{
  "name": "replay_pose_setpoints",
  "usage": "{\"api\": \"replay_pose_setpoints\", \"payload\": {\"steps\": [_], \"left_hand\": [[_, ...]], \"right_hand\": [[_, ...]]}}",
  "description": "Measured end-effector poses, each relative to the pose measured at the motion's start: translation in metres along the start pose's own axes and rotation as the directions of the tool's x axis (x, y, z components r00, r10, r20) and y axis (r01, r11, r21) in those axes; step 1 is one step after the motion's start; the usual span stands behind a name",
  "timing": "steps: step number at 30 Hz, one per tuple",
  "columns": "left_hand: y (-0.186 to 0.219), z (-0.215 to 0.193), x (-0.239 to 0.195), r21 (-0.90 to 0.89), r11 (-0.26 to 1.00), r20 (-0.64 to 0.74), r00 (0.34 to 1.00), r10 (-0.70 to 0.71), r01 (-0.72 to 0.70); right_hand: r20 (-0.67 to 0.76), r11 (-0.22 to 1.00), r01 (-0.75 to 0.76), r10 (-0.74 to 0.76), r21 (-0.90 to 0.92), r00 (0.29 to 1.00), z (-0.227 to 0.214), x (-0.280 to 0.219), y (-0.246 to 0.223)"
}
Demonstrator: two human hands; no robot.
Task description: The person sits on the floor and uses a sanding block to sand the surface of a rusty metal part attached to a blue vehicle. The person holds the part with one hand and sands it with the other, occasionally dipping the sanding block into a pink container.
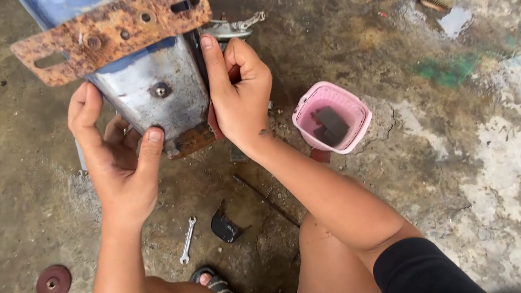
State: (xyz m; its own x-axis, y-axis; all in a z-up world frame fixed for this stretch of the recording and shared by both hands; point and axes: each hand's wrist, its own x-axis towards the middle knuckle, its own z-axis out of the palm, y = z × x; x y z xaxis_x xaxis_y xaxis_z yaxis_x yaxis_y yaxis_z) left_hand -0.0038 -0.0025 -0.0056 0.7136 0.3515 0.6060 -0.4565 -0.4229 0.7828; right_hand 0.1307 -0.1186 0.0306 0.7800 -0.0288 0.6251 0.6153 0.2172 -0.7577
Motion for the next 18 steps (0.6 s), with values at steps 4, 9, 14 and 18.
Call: {"api": "replay_pose_setpoints", "payload": {"steps": [4,9,14,18], "left_hand": [[-0.007,0.005,-0.002,-0.028,1.0,-0.043,0.999,-0.003,0.001],[-0.009,0.007,-0.001,-0.037,0.999,-0.07,0.997,0.015,-0.017],[-0.009,0.006,0.0,-0.025,0.999,-0.057,0.998,0.02,-0.022],[-0.007,0.005,-0.002,-0.012,1.0,-0.062,0.998,0.007,-0.008]], "right_hand": [[-0.031,0.999,0.051,-0.052,-0.016,0.998,0.003,0.01,0.026],[-0.016,1.0,-0.009,0.009,0.006,1.0,0.002,0.001,0.001],[0.015,0.999,-0.047,0.047,0.001,0.999,0.0,0.005,0.023],[0.035,0.997,0.016,-0.019,0.07,0.999,0.002,0.002,0.018]]}}
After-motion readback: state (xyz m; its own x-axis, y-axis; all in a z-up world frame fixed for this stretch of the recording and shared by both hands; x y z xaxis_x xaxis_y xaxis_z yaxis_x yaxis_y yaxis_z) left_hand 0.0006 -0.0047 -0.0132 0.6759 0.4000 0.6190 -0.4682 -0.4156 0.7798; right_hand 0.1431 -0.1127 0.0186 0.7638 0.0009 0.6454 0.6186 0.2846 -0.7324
